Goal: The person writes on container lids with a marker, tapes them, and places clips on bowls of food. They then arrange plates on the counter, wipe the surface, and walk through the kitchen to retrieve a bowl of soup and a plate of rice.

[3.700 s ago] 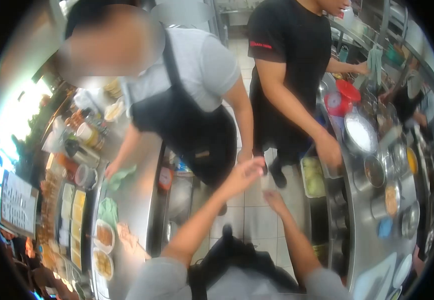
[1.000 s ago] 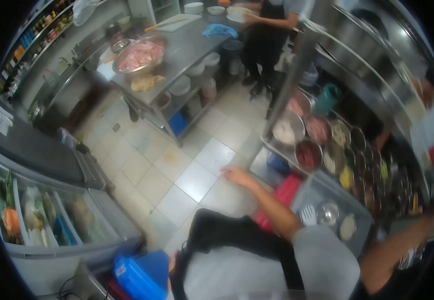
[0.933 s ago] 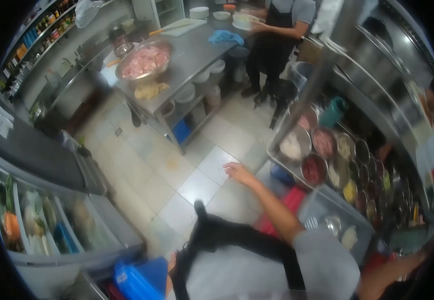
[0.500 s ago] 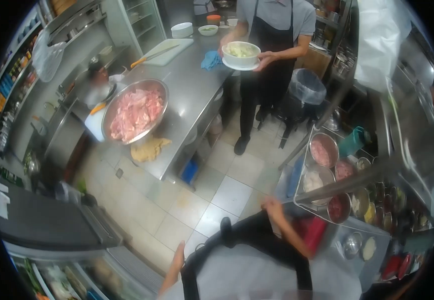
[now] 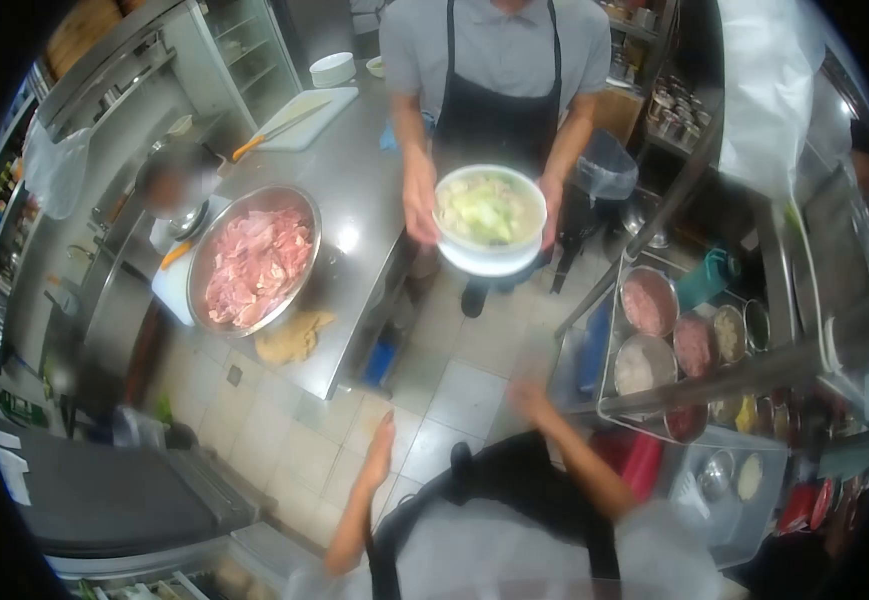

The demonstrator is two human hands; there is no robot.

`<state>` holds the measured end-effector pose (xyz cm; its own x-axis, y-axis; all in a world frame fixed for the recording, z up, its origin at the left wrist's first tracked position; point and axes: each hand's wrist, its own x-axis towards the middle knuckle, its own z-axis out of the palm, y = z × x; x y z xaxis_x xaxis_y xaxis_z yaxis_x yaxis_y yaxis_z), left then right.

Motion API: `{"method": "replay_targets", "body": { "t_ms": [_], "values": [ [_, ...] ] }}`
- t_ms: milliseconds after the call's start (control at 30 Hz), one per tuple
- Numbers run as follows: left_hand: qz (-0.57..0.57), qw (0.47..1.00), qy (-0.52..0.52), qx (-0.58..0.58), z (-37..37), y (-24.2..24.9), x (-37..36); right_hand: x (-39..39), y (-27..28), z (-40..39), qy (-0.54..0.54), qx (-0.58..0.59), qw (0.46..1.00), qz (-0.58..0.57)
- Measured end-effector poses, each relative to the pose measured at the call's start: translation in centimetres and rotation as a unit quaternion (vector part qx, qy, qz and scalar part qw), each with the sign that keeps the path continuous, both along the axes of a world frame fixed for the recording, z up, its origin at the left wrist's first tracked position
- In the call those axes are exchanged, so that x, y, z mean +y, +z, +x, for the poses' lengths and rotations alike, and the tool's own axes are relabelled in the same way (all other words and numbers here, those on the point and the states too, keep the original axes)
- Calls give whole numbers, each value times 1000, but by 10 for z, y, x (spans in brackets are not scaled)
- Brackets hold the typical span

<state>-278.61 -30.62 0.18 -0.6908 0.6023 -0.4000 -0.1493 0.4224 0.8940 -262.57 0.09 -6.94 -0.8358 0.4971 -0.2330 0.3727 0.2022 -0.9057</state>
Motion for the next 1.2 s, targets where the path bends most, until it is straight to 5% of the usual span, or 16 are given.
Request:
{"method": "replay_targets", "body": {
  "t_ms": [67, 100, 167, 233, 367, 500, 533, 600, 633, 667, 767, 867, 900, 933, 1033, 1200],
  "values": [
    [-50, 998, 20, -18, 4, 35, -4, -7, -37, 25, 129, -46, 975, -177],
    [-49, 999, 17, -16, -5, 31, -13, -22, 14, 29, 110, -112, 956, -247],
    [-97, 991, 19, -90, -24, 23, -46, -33, -21, 59, 119, -134, 959, -221],
    [-52, 966, -247, -63, -32, 15, -29, -61, -44, 82, -10, -133, 974, -184],
    [23, 737, -674, -29, 27, 64, 44, -162, -34, 113, -320, -10, 917, -238],
    [-60, 662, -738, -116, 90, 45, 15, -283, -39, 145, -374, 59, 878, -292],
    [11, 633, -773, -34, 104, 23, -6, -309, -29, 149, -379, 40, 859, -343],
    [18, 576, -814, -71, 129, 2, -37, -356, -5, 165, -344, 32, 894, -286],
    [23, 520, -847, -109, 147, -2, -48, -386, -50, 183, -301, 98, 934, -164],
    [3, 492, -858, -147, 166, -3, -59, -407, -11, 188, -404, 68, 857, -312],
    [-24, 367, -923, -112, 230, 4, -77, -466, 35, 232, -491, 38, 848, -195],
    [117, 398, -887, -202, 305, 2, -126, -558, 7, 287, -654, 127, 691, -283],
    [93, 358, -920, -130, 332, 11, -139, -582, 10, 300, -682, 131, 666, -274],
    [71, 308, -947, -60, 358, 20, -152, -608, 12, 309, -707, 129, 644, -262],
    [87, 237, -958, -134, 407, 42, -198, -670, 24, 317, -761, 130, 591, -235],
    [124, 63, -986, -94, 447, 56, -256, -735, 27, 306, -806, 126, 548, -187]
  ]
}}
